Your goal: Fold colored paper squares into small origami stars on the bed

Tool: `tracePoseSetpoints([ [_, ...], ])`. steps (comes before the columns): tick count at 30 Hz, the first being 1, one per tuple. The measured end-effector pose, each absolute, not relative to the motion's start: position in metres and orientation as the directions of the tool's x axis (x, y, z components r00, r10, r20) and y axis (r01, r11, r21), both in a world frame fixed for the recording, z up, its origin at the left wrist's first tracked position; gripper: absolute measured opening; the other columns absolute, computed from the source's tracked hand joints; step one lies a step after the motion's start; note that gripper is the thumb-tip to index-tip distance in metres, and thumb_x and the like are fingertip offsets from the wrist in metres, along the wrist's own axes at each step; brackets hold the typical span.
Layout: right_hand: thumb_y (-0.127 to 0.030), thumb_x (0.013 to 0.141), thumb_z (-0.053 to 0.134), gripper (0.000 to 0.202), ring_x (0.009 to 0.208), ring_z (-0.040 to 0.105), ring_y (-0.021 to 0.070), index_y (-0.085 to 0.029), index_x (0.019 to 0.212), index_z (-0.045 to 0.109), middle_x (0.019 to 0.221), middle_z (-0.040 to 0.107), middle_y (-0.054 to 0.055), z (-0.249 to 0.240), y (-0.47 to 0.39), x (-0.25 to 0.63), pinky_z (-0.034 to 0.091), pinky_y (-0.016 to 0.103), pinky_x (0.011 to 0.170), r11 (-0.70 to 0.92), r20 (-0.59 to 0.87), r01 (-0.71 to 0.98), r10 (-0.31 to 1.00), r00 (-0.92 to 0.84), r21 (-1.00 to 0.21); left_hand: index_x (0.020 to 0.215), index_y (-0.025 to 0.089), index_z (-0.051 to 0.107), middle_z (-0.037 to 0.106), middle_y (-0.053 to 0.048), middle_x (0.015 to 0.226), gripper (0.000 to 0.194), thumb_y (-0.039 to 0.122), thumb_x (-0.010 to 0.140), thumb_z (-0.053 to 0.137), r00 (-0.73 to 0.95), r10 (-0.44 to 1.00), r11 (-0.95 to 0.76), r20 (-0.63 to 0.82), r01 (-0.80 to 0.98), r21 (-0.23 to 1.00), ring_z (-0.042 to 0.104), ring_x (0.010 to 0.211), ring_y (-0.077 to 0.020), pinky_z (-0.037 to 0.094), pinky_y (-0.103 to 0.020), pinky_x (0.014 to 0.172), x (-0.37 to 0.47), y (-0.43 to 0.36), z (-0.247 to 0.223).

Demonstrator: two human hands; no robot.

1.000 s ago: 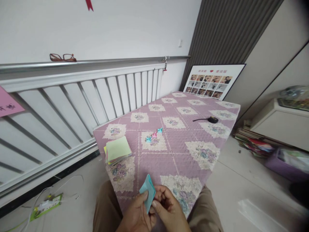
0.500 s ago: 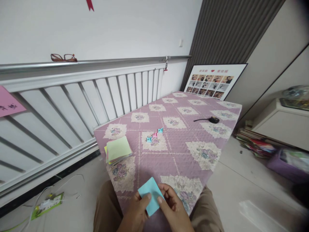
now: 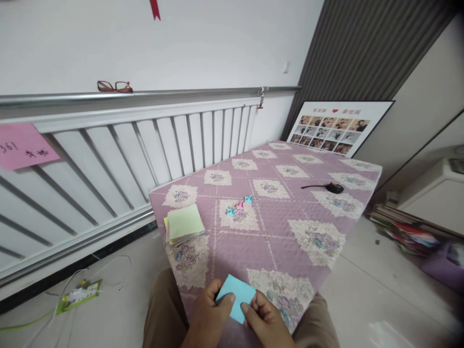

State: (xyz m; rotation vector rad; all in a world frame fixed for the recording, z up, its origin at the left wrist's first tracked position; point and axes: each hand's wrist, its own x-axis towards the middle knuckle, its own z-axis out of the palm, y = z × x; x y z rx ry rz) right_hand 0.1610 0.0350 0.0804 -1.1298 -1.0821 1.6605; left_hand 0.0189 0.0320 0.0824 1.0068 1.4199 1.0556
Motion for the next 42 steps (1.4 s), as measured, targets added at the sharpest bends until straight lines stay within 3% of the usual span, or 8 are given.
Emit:
tracePoseSetpoints([
  [6,-0.054,0.059,0.078,0.039,0.050,0.041,0.0084,-0.021,0.074,0.063,0.057,0.050,-0.006,0.068,0.027,0.145,0.036,0.022,0.052,-0.356,-0.295,-0.331,0.930,-0.221,-0.874,0.063,0.019,0.051,0.043,0.005,0.055,0.018,0.035,0.068,0.057,-0.125,0.966,0.231,-0.225,0.037,0.972,0.039,0.054,-0.0114,0.033,-0.022,0.053,0.019,0.029,0.094],
  [10,-0.048,0.053,0.084,0.040,0.057,0.051,0.0103,-0.022,0.078,0.067,0.065,0.058,-0.003,0.061,0.023,0.141,0.043,0.023,0.058,-0.427,-0.373,-0.430,0.904,-0.208,-0.796,0.073,0.017,0.060,0.053,0.002,0.062,0.020,0.037,0.069,0.060,-0.140,0.970,0.204,-0.196,0.040,0.978,0.047,0.061,-0.0142,0.038,-0.024,0.059,0.022,0.024,0.092],
  [15,-0.046,0.058,0.083,0.034,0.063,0.057,0.0130,-0.023,0.075,0.067,0.075,0.065,0.000,0.058,0.022,0.142,0.046,0.026,0.064,-0.445,-0.337,-0.484,0.893,-0.298,-0.753,0.078,0.017,0.063,0.061,-0.002,0.073,0.021,0.037,0.077,0.059,-0.079,0.990,0.116,-0.115,0.011,0.993,0.052,0.069,-0.0165,0.043,-0.026,0.068,0.028,0.019,0.087],
  [20,-0.044,0.058,0.083,0.032,0.061,0.057,0.0125,-0.024,0.080,0.069,0.070,0.063,-0.001,0.052,0.022,0.142,0.046,0.025,0.063,-0.428,-0.325,-0.502,0.902,-0.283,-0.752,0.076,0.017,0.064,0.058,-0.001,0.070,0.021,0.038,0.078,0.059,-0.080,0.992,0.095,-0.094,0.001,0.995,0.052,0.066,-0.0151,0.044,-0.024,0.063,0.030,0.018,0.088],
  [28,-0.048,0.058,0.082,0.036,0.056,0.050,0.0095,-0.021,0.078,0.067,0.066,0.061,-0.003,0.064,0.024,0.142,0.041,0.023,0.059,-0.414,-0.342,-0.446,0.909,-0.237,-0.794,0.079,0.015,0.066,0.060,-0.001,0.067,0.031,0.046,0.075,0.062,-0.092,0.978,0.182,-0.185,-0.040,0.982,0.051,0.064,-0.0156,0.043,-0.025,0.063,0.025,0.020,0.089],
  [34,-0.059,0.062,0.074,0.046,0.051,0.038,0.0086,-0.019,0.059,0.051,0.050,0.045,-0.007,0.080,0.029,0.151,0.031,0.021,0.053,-0.290,-0.267,-0.270,0.956,-0.118,-0.918,0.071,0.015,0.063,0.050,0.002,0.056,0.046,0.060,0.074,0.057,-0.117,0.956,0.251,-0.269,-0.148,0.956,0.044,0.057,-0.0139,0.037,-0.025,0.056,0.021,0.022,0.083],
  [42,-0.059,0.065,0.070,0.045,0.051,0.032,0.0089,-0.021,0.060,0.047,0.054,0.036,-0.008,0.088,0.031,0.157,0.029,0.022,0.052,-0.208,-0.192,-0.155,0.975,-0.112,-0.966,0.076,0.017,0.059,0.050,0.004,0.061,0.031,0.047,0.073,0.062,-0.052,0.951,0.287,-0.304,-0.212,0.934,0.040,0.054,-0.0100,0.034,-0.022,0.055,0.007,0.032,0.097],
])
